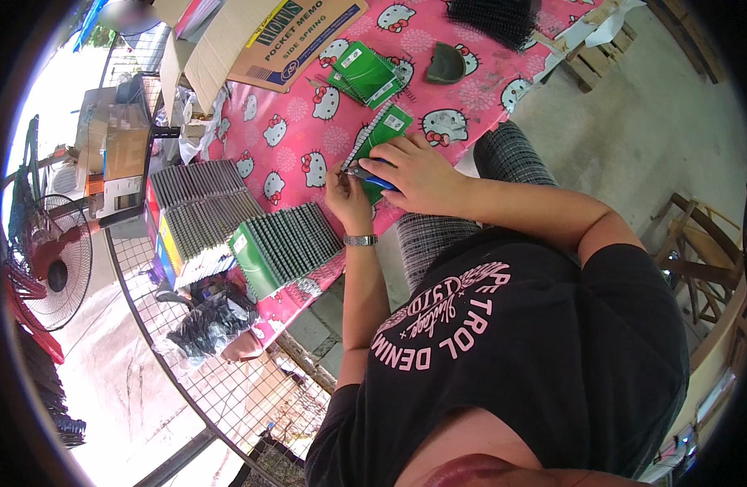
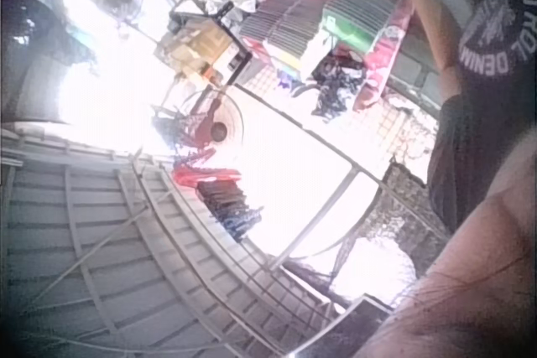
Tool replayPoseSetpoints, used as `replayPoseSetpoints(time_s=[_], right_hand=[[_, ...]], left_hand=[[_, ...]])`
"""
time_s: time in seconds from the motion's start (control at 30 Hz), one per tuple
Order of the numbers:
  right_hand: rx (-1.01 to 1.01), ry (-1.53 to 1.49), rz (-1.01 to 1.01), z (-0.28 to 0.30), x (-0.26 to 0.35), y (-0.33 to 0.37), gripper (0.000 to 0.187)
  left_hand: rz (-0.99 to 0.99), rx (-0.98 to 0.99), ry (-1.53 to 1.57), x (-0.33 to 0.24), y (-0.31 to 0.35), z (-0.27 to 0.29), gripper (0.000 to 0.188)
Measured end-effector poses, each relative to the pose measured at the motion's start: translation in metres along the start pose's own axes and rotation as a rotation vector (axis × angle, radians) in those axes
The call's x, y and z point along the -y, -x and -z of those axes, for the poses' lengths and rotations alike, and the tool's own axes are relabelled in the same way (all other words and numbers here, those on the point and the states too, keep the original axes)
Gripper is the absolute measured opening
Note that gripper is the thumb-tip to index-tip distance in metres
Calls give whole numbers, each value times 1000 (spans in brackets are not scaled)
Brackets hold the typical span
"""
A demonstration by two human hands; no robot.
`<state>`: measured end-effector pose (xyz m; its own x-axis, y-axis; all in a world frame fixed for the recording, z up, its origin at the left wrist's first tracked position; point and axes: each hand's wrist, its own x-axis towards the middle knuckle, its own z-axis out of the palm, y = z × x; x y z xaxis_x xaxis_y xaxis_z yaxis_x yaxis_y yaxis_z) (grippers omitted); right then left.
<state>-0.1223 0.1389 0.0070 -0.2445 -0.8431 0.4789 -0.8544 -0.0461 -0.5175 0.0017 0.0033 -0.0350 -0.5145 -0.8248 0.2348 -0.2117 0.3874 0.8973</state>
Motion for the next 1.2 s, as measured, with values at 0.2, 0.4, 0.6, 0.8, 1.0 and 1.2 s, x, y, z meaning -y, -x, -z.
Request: replayPoseSetpoints(time_s=[0.2, 0.4, 0.6, 0.8, 1.0, 1.2], right_hand=[[246, -722, -411, -9, -6, 0, 50], [205, -1033, -510, -11, -29, 11, 49], [175, 138, -302, 24, -103, 48, 46], [-110, 270, -291, 43, -153, 10, 35], [-155, 845, -302, 67, -252, -32, 18], [6, 889, -248, 91, -279, -9, 18]], left_hand=[[-20, -74, 97, 2, 2, -4, 19], [-188, -21, -104, -15, -27, -5, 14], [-280, 174, -336, -76, -141, -28, 21], [-326, 264, -822, -17, -202, -87, 35], [-379, 255, -852, 30, -152, -81, 41], [-541, 654, -693, -57, -30, -37, 41]])
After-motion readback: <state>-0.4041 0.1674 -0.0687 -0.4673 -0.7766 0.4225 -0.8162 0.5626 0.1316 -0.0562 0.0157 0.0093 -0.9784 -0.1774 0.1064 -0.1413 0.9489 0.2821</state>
